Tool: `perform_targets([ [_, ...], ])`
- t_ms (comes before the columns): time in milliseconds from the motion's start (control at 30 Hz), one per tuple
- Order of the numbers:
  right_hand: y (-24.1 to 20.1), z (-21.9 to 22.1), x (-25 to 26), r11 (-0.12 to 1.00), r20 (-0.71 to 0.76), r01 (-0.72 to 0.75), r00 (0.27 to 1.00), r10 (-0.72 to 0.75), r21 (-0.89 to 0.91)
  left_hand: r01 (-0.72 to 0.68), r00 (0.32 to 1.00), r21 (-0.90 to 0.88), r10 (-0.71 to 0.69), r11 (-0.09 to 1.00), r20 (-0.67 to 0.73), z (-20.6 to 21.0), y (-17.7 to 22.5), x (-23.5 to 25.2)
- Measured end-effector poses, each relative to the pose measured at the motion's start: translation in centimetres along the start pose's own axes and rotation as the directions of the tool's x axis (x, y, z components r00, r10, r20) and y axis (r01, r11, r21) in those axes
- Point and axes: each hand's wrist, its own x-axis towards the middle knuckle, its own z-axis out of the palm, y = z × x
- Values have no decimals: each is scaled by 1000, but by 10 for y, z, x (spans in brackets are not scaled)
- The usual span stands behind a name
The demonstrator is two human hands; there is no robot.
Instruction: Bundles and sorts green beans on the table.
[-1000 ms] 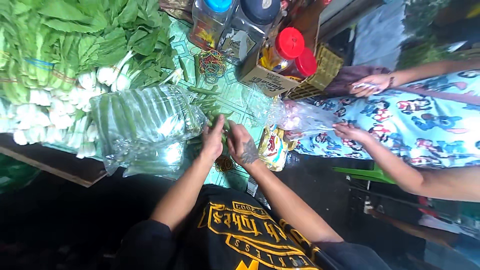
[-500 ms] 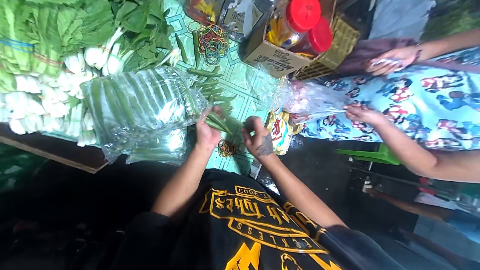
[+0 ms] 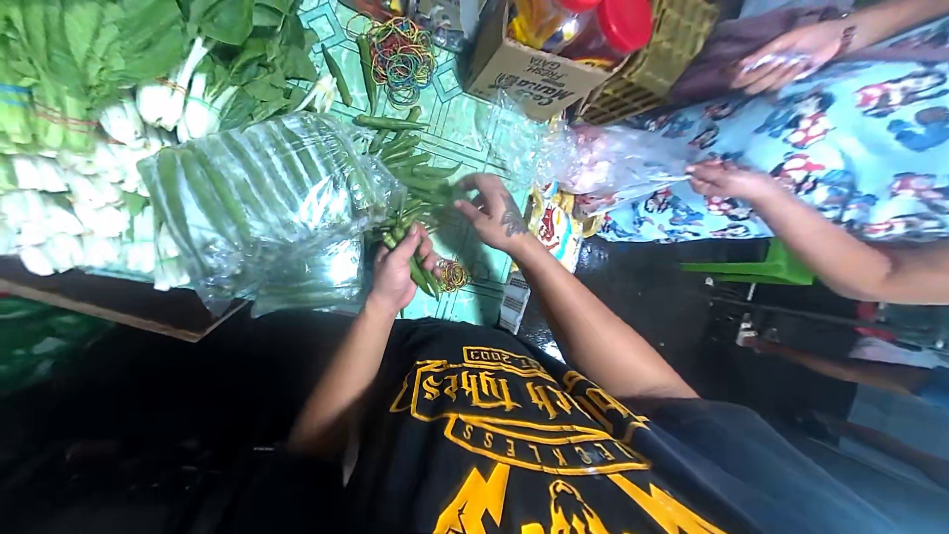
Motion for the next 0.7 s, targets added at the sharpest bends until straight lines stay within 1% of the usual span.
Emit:
perform_targets([
  [133,14,37,-20,980,37,54,998,-47,-190,-58,995,20,60,998,-74,-23,-4,-27],
  [200,17,54,-26,939,64,78,996,-60,-334,-61,988,38,66,997,-139,-27,-8,-36],
  [267,22,67,-24,896,31,89,996,-84,-435,-55,981,48,63,997,-186,-24,-10,-39],
  [333,27,74,-21,884,-7,86,995,-100,-459,-57,979,56,67,997,-191,-20,-9,-39],
  [433,30,74,-17,859,-37,135,984,-177,-494,-79,984,87,91,993,-154,-14,-6,-37],
  [500,31,68,-19,845,-29,151,981,-193,-513,-81,976,119,103,990,-191,-11,-5,-33],
  [567,26,54,-26,869,8,181,980,-199,-460,-65,958,169,109,983,-266,-8,-3,-28],
  [600,20,44,-33,895,20,221,973,-231,-387,-38,950,196,96,980,-297,-8,-2,-25],
  [667,2,23,-47,933,46,316,949,-313,-170,49,953,254,31,966,-301,-7,3,-20],
  [700,-6,14,-52,936,59,346,938,-343,-59,96,961,281,-16,955,-275,-7,6,-18],
])
